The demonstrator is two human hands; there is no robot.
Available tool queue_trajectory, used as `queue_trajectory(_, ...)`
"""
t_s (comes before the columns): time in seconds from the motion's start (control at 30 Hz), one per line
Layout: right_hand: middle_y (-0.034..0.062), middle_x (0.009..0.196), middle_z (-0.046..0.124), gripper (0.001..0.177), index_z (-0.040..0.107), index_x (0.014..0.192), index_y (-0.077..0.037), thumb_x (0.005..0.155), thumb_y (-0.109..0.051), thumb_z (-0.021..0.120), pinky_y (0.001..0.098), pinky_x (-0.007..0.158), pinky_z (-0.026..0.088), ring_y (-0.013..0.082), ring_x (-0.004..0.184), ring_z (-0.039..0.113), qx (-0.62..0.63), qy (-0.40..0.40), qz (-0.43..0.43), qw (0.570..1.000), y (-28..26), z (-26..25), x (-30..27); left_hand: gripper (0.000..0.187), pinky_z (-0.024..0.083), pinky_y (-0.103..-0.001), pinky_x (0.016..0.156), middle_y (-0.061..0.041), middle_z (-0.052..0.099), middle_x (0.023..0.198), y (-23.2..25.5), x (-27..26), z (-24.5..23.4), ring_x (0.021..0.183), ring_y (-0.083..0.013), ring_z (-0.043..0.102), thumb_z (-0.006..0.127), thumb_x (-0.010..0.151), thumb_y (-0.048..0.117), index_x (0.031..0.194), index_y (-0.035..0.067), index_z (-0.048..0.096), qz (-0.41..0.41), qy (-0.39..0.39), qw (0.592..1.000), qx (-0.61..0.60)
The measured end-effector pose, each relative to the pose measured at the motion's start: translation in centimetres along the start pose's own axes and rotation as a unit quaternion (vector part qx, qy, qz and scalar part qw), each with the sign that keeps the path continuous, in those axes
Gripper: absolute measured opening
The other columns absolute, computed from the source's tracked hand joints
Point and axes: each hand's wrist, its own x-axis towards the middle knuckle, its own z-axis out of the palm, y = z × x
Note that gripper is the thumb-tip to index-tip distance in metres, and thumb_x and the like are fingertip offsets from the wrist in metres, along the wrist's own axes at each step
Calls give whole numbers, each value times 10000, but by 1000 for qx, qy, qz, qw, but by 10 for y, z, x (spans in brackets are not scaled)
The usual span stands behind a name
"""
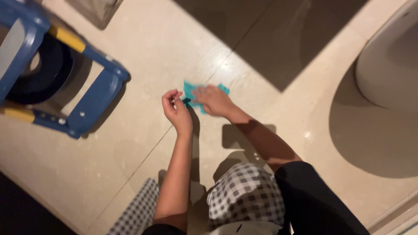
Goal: The person cleans the bathroom floor by scrubbing with a steel wool pad and a yellow cup, then wiping with a blue cloth. They rinse the cloth at the sink and continue wiping the floor around the toilet and near the shower.
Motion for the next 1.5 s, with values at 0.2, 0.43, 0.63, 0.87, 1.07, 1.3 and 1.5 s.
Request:
queue_trajectory(0.2,46,1195,710,216,698,1048,-160,833,-179,696,396,953,511,250,1027,674,124,-139,-25,982,-54,-6,-126,212,527,-291,858,-68,649,1074,1,-1,-13,1008,-148,626,455,996,-42,1149,31,582,22,-5,1000,14)
queue_trajectory(0.43,83,1265,633,376,631,1294,-68,1030,-323,544,362,1076,452,204,1196,585,546,-62,248,798,2,-15,-237,210,545,-281,780,-65,667,1083,-9,-23,-6,957,-120,618,473,1009,-44,1157,38,598,-1,-35,999,11)
queue_trajectory(0.63,256,1497,479,457,487,1441,-80,1081,-354,556,455,1188,362,397,1403,431,-19,198,414,888,66,-132,-233,210,572,-287,772,-47,634,1058,-14,-32,-11,934,-104,601,469,1006,-29,1154,50,595,-39,-46,997,-38)
queue_trajectory(0.87,277,1567,344,867,401,1501,30,860,-450,733,629,1142,206,461,1458,306,-117,65,350,927,-4,-53,-129,159,512,-298,829,-61,664,1069,4,-33,40,993,-127,637,561,1043,-34,1163,44,631,82,-118,989,39)
queue_trajectory(1.07,210,1637,340,710,416,1555,-66,928,-339,609,632,1178,181,388,1520,265,-16,-82,176,981,-155,59,-130,219,546,-243,578,-9,654,1070,64,-57,103,980,-83,624,489,989,13,1161,76,608,-7,-204,979,-32)
queue_trajectory(1.3,194,1673,273,709,368,1602,-74,997,-405,528,720,1155,69,349,1563,146,-214,-55,370,902,-80,46,-143,185,528,-300,789,-17,693,1062,74,-95,127,1016,-117,687,491,1012,13,1126,64,628,70,-274,959,-21)
queue_trajectory(1.5,92,1689,311,549,474,1508,-146,1044,-438,501,610,1256,145,322,1597,213,-211,117,708,664,14,-53,-298,190,483,-313,889,-18,695,1053,78,-99,120,1003,-130,676,495,1009,1,1117,74,633,94,-297,950,5)
